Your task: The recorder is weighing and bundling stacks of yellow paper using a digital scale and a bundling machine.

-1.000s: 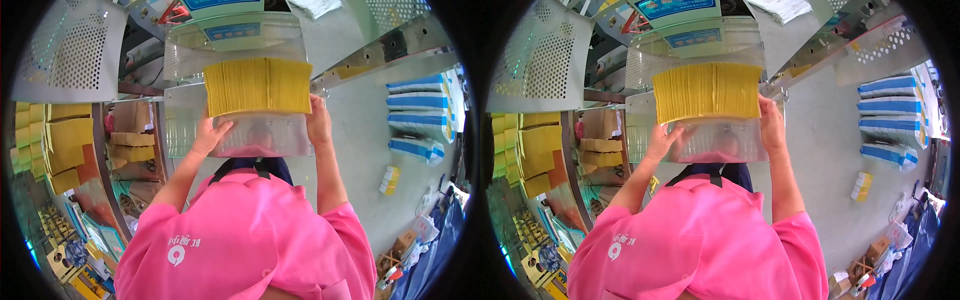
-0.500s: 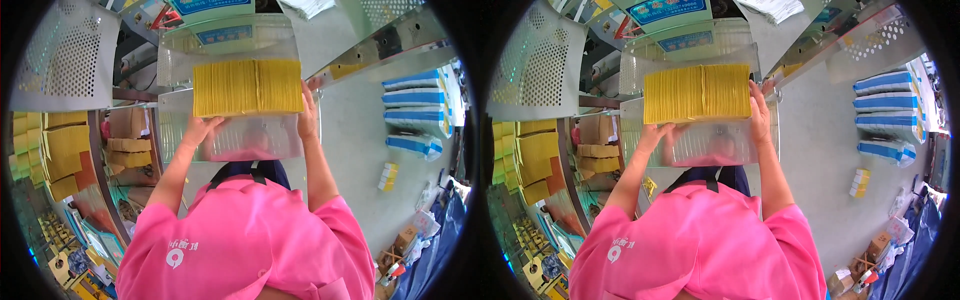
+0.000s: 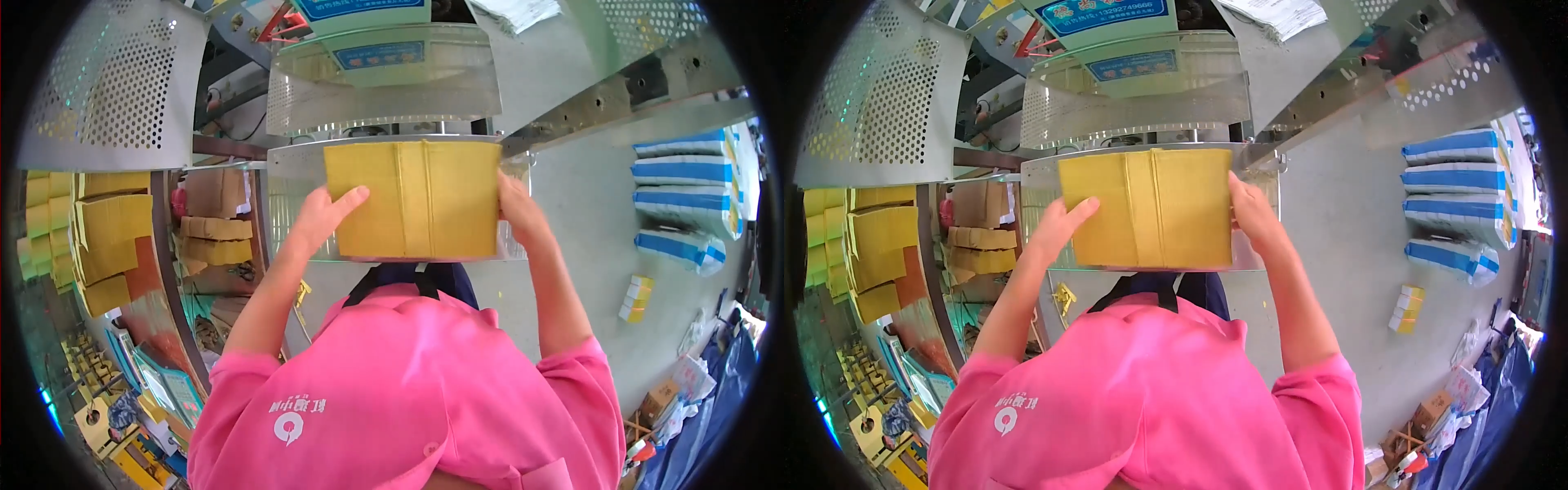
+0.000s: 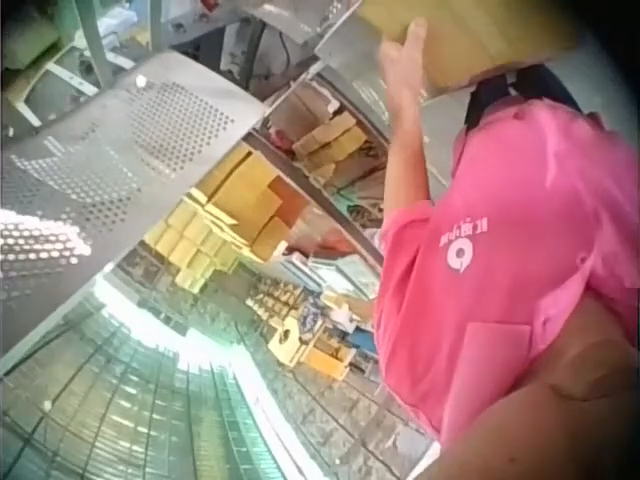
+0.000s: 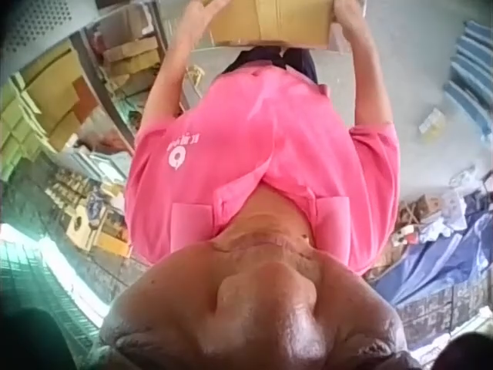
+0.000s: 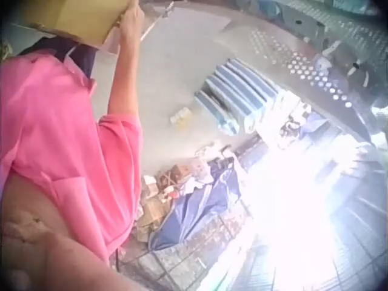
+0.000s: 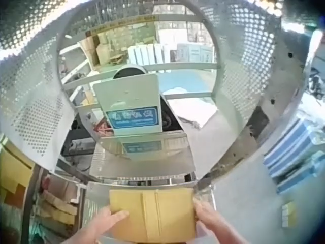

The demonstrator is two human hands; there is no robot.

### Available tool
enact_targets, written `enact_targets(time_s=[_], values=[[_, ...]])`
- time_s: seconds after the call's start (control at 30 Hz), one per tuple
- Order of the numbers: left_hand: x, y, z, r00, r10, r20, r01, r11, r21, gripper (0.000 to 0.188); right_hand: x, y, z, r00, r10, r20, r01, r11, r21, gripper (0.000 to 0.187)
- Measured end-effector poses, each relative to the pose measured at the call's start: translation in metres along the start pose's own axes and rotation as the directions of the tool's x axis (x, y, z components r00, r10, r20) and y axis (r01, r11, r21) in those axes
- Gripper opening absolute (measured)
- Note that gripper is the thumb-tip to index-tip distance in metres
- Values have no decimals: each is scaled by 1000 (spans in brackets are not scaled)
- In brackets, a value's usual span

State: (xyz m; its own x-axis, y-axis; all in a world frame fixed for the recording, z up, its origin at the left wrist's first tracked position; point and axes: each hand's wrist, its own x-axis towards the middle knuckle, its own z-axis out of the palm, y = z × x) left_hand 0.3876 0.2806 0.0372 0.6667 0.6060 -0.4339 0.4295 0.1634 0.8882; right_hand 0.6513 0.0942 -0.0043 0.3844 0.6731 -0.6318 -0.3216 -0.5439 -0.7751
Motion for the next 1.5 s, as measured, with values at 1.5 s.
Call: enact_targets(time_s=[1.5], values=[[30,-100,12,970,4,-242,-108,903,-416,51,11,57,30,928,-290,-234,368,817,444,44]])
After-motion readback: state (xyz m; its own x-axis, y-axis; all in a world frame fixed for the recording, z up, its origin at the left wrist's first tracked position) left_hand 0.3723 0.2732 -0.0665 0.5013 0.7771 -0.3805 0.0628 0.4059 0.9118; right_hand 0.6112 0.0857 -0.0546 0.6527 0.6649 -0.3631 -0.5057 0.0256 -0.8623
